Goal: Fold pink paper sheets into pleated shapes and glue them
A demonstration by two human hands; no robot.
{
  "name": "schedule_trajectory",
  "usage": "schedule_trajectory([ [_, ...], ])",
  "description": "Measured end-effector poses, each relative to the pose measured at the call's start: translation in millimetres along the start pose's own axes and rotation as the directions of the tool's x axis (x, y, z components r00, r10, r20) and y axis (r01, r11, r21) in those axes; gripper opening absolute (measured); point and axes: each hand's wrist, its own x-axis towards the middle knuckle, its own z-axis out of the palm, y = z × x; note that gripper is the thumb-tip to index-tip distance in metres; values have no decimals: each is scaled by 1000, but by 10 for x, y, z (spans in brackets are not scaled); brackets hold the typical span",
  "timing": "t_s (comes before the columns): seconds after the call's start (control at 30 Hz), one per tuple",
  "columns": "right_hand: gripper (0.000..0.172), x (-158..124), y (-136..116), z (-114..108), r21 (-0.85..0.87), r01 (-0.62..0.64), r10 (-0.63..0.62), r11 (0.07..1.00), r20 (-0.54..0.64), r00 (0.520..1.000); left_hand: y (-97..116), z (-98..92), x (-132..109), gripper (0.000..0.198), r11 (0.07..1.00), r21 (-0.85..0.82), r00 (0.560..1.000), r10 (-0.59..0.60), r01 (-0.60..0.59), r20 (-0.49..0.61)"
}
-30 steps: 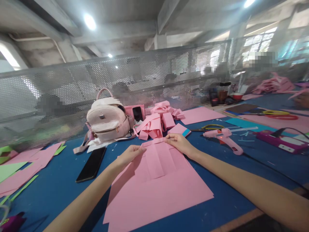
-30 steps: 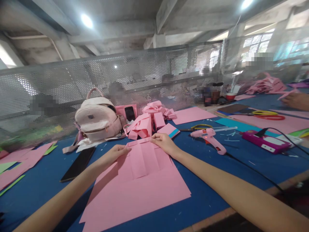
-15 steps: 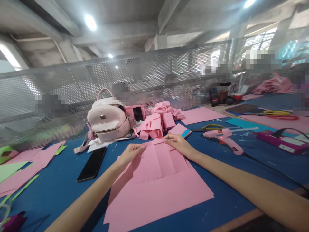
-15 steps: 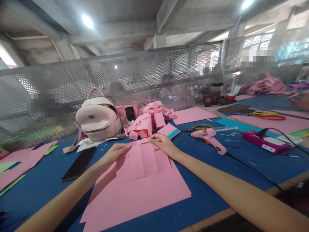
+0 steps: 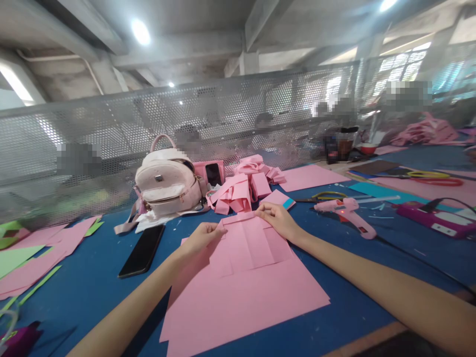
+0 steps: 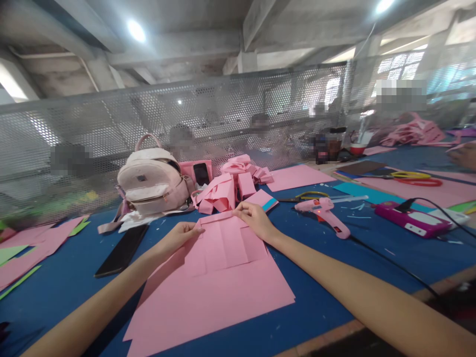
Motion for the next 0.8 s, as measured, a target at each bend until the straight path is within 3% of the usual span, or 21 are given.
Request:
schedule_trajectory([
  [0.47,37,-17,58,-53,-131,109,-109,985,8,994,168,-34,-70,38,1000,-20,992,-7,10,126],
  [0.8,25,6,67,-111,-122,113,-100,986,108,989,27,-194,-14,33,1000,5,986,26,-27,164],
])
